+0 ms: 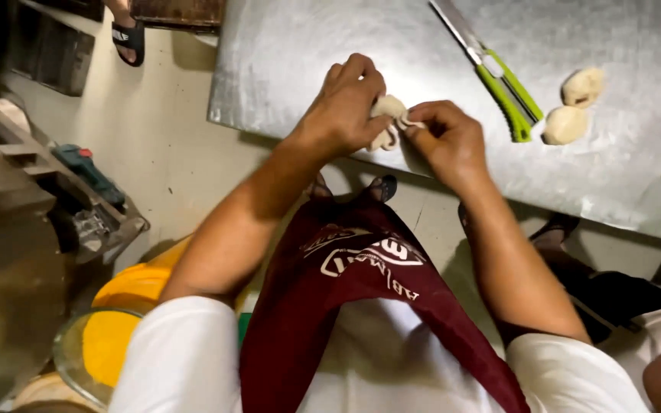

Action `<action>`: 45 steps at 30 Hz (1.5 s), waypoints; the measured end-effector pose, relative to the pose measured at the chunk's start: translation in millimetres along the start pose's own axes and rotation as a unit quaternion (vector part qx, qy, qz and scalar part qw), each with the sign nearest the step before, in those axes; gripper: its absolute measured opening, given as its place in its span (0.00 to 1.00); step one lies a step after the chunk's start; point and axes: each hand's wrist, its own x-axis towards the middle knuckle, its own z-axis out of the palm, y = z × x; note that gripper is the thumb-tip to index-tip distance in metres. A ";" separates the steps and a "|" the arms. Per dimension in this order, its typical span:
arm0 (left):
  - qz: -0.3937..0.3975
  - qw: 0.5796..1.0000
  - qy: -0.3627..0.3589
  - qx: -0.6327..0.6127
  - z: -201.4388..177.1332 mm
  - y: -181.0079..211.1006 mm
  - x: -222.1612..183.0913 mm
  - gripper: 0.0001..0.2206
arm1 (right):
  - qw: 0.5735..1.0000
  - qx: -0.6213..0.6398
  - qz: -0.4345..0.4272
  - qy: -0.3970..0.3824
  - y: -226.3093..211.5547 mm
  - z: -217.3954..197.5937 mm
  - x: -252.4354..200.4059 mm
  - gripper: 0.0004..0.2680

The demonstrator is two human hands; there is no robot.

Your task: Shaping dough into decorative patterns using a knife and manual folding techniques on a metal table.

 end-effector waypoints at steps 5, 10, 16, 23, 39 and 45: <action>-0.201 0.934 0.013 -0.296 22.3 26.2 -4.7 0.08 | 0.996 0.068 0.054 0.024 18.1 -3.3 -8.8 0.05; -0.189 0.790 0.133 -0.567 49.4 18.7 6.5 0.22 | 0.949 0.277 0.153 0.012 -1.9 -20.9 -1.1 0.06; -0.023 0.776 0.168 -0.608 45.1 -16.9 61.2 0.19 | 0.992 0.088 0.077 0.050 2.6 -19.4 46.5 0.16; -0.063 0.909 0.161 -0.379 -95.8 -25.7 164.7 0.15 | 0.988 0.010 0.050 0.143 -39.5 -33.0 197.5 0.13; 0.190 0.929 0.078 0.307 -83.9 -25.8 188.1 0.40 | 0.877 -0.318 0.356 -0.059 -7.6 -193.8 82.0 0.23; 0.132 0.974 0.148 0.113 -77.8 9.2 80.7 0.38 | 0.927 -0.322 0.169 0.089 -2.7 -200.6 38.4 0.07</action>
